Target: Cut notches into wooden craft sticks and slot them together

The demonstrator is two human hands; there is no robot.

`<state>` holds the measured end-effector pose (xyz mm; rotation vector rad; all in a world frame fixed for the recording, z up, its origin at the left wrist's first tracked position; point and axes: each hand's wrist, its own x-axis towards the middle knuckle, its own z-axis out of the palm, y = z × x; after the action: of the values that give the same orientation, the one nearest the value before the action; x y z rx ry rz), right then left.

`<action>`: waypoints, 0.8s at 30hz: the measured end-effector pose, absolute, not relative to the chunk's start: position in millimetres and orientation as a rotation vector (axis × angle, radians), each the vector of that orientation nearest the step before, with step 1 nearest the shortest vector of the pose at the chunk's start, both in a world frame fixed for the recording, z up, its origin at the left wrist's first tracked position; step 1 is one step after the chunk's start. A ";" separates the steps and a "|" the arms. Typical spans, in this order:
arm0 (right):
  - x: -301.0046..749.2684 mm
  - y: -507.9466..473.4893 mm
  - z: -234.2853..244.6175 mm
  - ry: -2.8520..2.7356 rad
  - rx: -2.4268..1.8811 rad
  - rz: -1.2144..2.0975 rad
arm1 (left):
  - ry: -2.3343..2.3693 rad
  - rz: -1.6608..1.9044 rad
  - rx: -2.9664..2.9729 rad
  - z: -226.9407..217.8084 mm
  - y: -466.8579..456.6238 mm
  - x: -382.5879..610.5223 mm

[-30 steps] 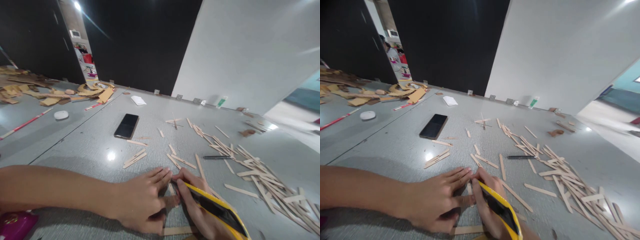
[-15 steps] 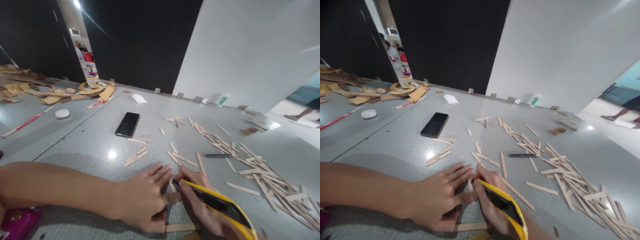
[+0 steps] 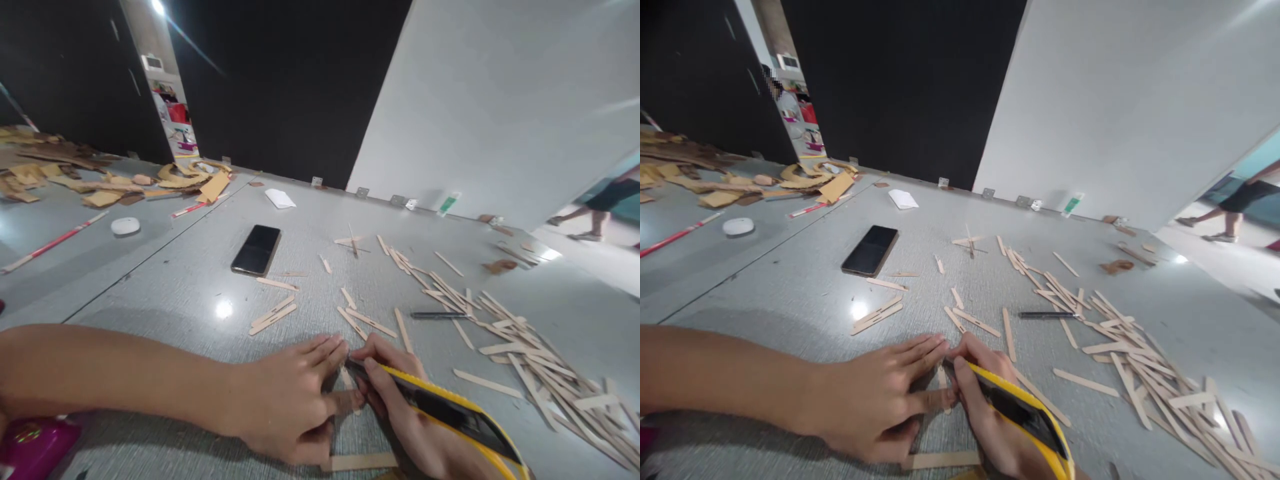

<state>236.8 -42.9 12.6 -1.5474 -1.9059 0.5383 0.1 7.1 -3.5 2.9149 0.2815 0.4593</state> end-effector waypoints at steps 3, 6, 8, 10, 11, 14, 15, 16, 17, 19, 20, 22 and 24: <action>236.9 -41.8 13.1 -1.959 -1.576 0.591 | 0.274 0.466 2.909 -4.2 7.1 -0.1; 231.5 -40.8 19.0 -1.984 -1.544 0.545 | 0.275 0.471 2.897 -4.5 6.9 -0.4; 226.2 -40.5 23.7 -2.008 -1.490 0.534 | 0.276 0.474 2.898 -4.1 6.7 -0.6; 222.5 -40.4 26.1 -2.032 -1.458 0.536 | 0.276 0.470 2.901 -3.2 6.4 -0.6; 222.0 -40.4 26.1 -2.041 -1.460 0.540 | 0.277 0.464 2.902 -2.6 6.4 -0.5; 226.3 -40.1 23.2 -2.042 -1.486 0.539 | 0.270 0.455 2.905 -1.8 6.6 0.2; 229.0 -39.7 22.2 -2.037 -1.499 0.539 | 0.273 0.451 2.904 -1.9 6.8 0.4; 231.7 -39.3 21.7 -2.030 -1.511 0.536 | 0.277 0.448 2.901 -2.0 6.9 0.6; 234.3 -38.7 21.6 -2.026 -1.521 0.536 | 0.282 0.444 2.898 -2.2 7.1 0.8; 237.7 -37.5 22.3 -2.026 -1.541 0.545 | 0.290 0.441 2.892 -1.9 7.1 0.9; 238.6 -36.9 22.8 -2.033 -1.541 0.555 | 0.294 0.438 2.891 -1.4 7.0 0.9; 238.9 -36.1 23.1 -2.045 -1.533 0.577 | 0.310 0.427 2.897 0.1 6.6 0.7; 238.6 -35.4 22.5 -2.050 -1.523 0.591 | 0.326 0.411 2.900 1.6 6.2 0.5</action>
<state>238.6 -35.4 22.5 -1.5230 -2.0500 0.5909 0.5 6.2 1.6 2.9000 0.3260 0.4107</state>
